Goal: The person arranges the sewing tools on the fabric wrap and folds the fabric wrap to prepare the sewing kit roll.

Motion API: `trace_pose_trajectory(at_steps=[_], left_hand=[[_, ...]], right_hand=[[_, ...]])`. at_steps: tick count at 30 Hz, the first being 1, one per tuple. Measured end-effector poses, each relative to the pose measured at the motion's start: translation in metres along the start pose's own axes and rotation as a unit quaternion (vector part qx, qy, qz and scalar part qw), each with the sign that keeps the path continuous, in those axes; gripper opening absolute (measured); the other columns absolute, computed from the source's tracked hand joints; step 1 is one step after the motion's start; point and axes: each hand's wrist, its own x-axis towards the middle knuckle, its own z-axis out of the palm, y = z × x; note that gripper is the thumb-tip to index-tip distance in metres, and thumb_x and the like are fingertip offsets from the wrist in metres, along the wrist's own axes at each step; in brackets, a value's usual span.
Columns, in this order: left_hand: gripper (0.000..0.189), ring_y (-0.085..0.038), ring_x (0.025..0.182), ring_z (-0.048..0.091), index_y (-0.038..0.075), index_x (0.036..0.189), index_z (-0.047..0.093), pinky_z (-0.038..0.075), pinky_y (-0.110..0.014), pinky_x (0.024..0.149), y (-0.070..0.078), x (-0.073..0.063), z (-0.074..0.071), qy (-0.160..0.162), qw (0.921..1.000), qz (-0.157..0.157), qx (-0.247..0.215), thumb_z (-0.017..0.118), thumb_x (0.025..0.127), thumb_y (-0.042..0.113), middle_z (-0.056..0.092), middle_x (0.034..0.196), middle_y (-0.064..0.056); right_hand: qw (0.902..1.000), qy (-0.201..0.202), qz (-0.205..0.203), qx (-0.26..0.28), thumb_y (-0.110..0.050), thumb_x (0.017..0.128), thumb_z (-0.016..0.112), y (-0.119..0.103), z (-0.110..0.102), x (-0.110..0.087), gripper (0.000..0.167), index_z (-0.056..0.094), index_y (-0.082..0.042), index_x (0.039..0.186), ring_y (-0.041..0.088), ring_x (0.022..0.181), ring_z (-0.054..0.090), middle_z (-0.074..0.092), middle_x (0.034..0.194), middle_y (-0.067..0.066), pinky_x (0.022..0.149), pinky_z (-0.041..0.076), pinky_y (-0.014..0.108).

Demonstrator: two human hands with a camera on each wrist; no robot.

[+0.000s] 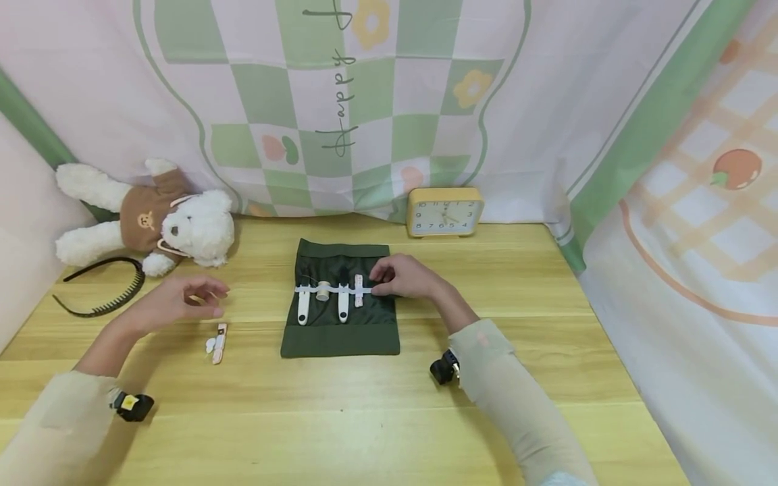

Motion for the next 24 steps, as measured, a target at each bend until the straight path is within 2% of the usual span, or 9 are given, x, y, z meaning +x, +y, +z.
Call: trace_pose_trajectory(at_steps=[6,15,24], left_hand=[[0.046,-0.021,0.091,0.063,-0.004,0.123,0.065,0.056,-0.031,0.08,-0.006,-0.008,-0.003,-0.022,0.9995,-0.008,0.02,0.084,0.084,0.012,0.069,0.105,-0.012],[0.049,-0.02,0.093,0.057,-0.003,0.125,0.063,0.051,-0.027,0.078,-0.01,-0.018,-0.003,-0.091,0.9953,-0.031,0.006,0.084,0.085,0.016,0.064,0.108,-0.011],[0.046,-0.019,0.086,0.048,0.003,0.114,0.062,0.044,-0.028,0.073,-0.011,-0.019,0.003,-0.098,0.9943,-0.024,0.035,0.088,0.08,0.019,0.052,0.096,-0.007]], right_hand=[[0.9997,0.001,-0.024,0.0,-0.016,0.092,0.077,0.001,0.0,-0.001,0.02,0.072,-0.003,0.107,0.02,0.088,0.063,0.07,0.101,0.007,0.078,0.053,0.034],[0.9999,-0.003,0.006,-0.008,-0.015,0.092,0.077,0.0,0.001,0.002,0.021,0.073,-0.003,0.109,0.02,0.091,0.062,0.07,0.103,0.007,0.081,0.052,0.036],[0.9999,-0.002,-0.004,-0.011,-0.015,0.092,0.076,0.001,0.001,0.001,0.02,0.072,-0.003,0.108,0.021,0.091,0.063,0.069,0.102,0.006,0.08,0.053,0.036]])
